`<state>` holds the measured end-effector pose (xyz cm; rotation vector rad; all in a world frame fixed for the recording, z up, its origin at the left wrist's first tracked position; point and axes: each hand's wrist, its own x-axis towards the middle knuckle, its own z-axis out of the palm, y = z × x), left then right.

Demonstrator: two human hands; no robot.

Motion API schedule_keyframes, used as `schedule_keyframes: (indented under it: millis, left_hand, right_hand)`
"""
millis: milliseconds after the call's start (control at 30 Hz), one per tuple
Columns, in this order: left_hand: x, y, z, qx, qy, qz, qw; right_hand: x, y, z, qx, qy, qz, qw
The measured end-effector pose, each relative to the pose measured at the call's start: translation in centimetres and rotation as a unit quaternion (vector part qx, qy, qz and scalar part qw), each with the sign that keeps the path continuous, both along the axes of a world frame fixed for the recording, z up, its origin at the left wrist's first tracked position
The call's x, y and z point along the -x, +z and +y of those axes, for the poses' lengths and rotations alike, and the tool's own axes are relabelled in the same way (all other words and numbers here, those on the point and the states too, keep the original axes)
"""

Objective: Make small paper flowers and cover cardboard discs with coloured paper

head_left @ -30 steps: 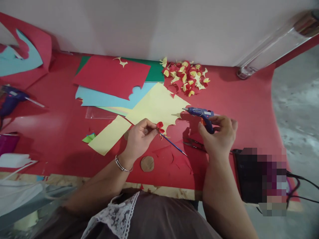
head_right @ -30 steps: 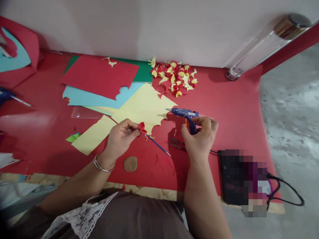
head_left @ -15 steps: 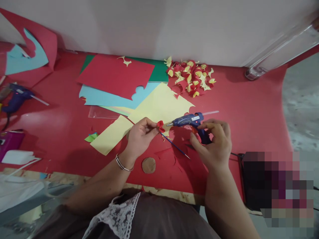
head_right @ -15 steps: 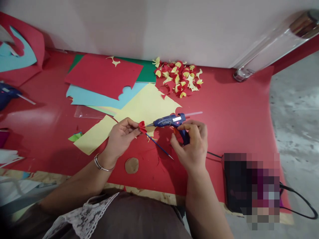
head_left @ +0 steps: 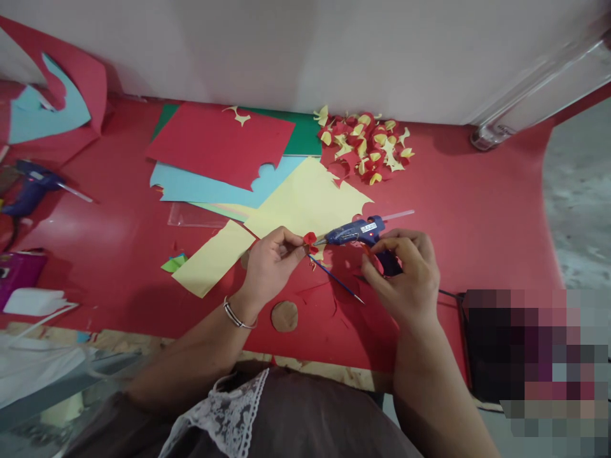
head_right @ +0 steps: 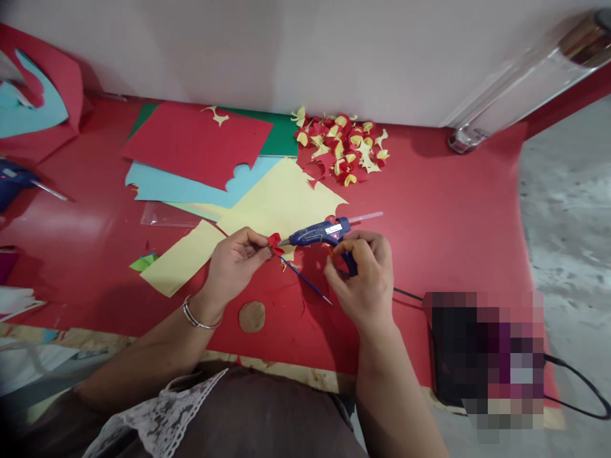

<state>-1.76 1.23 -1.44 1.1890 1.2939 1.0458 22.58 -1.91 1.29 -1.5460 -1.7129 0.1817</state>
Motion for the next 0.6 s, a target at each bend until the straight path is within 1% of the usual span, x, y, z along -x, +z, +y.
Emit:
schedule_keyframes:
  millis: [367,600]
  left_hand:
    - [-0.27,0.28,-0.22,-0.003,-0.007,-0.009,1.0]
    - [-0.2,0.13,-0.2,-0.002,-0.001,0.016,1.0]
  right_hand:
    - [0.13,-0.08,0.09,0.007,0.003,-0.009,1.0]
    - [-0.03,-0.19,0.07,0.021,0.003,-0.004,1.0]
